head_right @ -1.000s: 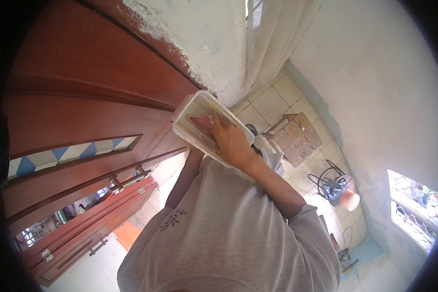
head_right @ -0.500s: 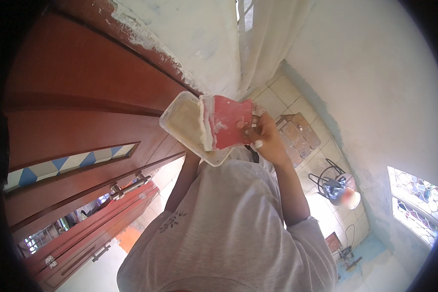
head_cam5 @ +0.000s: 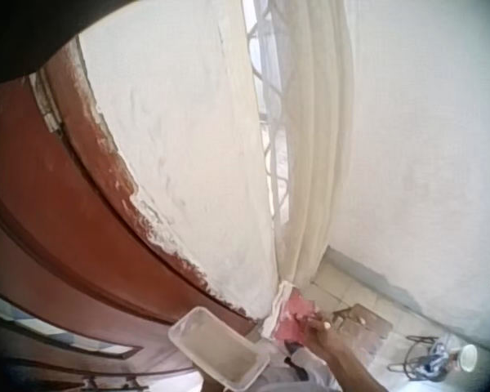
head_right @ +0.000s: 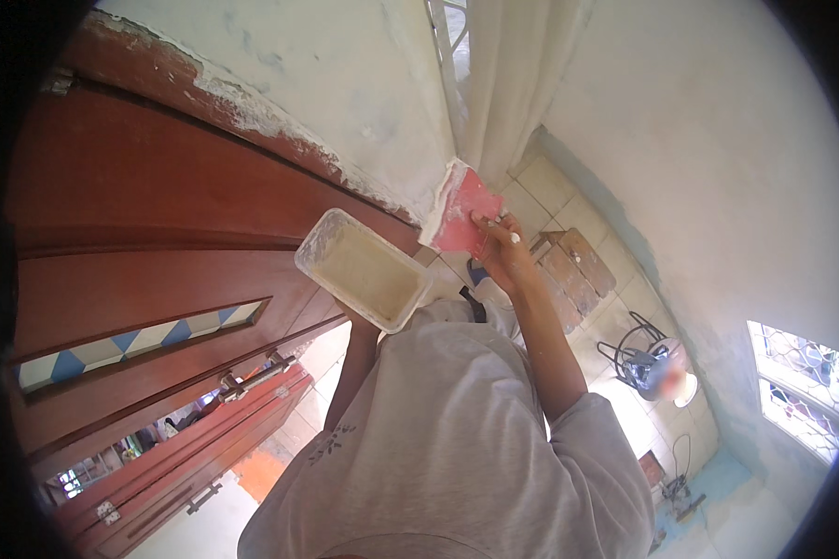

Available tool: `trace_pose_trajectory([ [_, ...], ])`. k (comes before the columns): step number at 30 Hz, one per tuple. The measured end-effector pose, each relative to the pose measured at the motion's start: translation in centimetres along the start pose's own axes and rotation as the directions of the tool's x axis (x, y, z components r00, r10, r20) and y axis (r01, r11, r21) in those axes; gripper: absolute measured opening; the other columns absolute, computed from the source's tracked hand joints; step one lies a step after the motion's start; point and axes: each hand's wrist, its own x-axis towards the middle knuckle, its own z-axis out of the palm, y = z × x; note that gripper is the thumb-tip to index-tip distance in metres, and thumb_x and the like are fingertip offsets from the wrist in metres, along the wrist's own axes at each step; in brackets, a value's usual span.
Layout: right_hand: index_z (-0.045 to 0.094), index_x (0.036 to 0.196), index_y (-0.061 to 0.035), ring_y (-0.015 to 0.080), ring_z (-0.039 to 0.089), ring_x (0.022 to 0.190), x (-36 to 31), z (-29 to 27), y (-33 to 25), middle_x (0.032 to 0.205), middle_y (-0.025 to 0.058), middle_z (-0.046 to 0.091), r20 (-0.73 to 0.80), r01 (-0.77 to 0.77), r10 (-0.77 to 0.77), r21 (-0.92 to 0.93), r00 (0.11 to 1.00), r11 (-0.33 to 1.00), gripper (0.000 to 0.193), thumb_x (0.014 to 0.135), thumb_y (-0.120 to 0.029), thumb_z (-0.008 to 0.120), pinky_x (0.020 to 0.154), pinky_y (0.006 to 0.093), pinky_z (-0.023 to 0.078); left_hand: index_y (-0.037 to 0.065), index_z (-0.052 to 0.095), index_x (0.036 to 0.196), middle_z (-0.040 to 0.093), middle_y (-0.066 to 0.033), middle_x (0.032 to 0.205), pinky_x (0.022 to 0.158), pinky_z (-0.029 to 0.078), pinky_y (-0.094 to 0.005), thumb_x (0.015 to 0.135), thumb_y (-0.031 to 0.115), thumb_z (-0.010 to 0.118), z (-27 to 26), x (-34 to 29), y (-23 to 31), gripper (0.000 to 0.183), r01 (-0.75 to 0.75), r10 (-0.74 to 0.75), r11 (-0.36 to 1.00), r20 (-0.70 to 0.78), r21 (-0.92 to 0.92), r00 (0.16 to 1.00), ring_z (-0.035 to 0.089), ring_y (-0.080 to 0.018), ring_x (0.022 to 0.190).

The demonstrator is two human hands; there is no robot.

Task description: The person patches a wall next to a door frame using a spatula. They repeatedly scoop white putty from a plastic container and smooth it onto the wall surface to fill gaps and imperfections.

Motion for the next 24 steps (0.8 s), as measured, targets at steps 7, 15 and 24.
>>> trace_pose_trajectory([
  [7, 0.064, 0.109, -0.0045, 0.0155, 0.071, 0.087, 6.9, 0.6, 4.0, 0.103, 0.0062, 0.072, 0.051, 0.005, 0.006, -0.219, 0.999, 0.976, 0.013, 0.097, -0.005, 0.068, 0.078, 0.0334, 0.060, 0.011, 0.043, 0.150, 0.053, -0.0108, 0.143, 0.108, 0.049, -0.0442, 0.102, 0.074, 0.032, -1.3, 0.1, -0.3, 0.080, -0.114, 0.117, 0.992, -0.065, 0.050, 0.991, 0.053, -0.0285, 0.131],
  [15, 0.064, 0.107, -0.0043, 0.0159, 0.070, 0.085, 9.6, 3.5, 4.8, 0.098, 0.0052, 0.070, 0.002, 0.051, -0.052, -0.227, 0.999, 0.973, 0.012, 0.096, -0.003, 0.069, 0.073, 0.0316, 0.060, 0.017, 0.043, 0.152, 0.052, -0.0049, 0.147, 0.111, 0.047, -0.0423, 0.105, 0.068, 0.031, 2.2, -1.5, 1.6, 0.070, -0.118, 0.108, 0.989, -0.107, -0.088, 0.988, 0.051, -0.0256, 0.135],
  [24, 0.061, 0.109, 0.0031, 0.0215, 0.069, 0.088, 9.4, 9.2, 2.6, 0.099, 0.0107, 0.067, 0.070, 0.106, -0.084, -0.452, 0.994, 0.886, 0.015, 0.098, -0.007, 0.064, 0.079, 0.0368, 0.062, 0.018, 0.038, 0.157, 0.047, -0.0064, 0.156, 0.117, 0.041, -0.0442, 0.102, 0.077, 0.023, 4.7, -2.6, 2.7, 0.082, -0.128, 0.124, 0.992, -0.250, -0.001, 0.960, 0.048, -0.0284, 0.140],
])
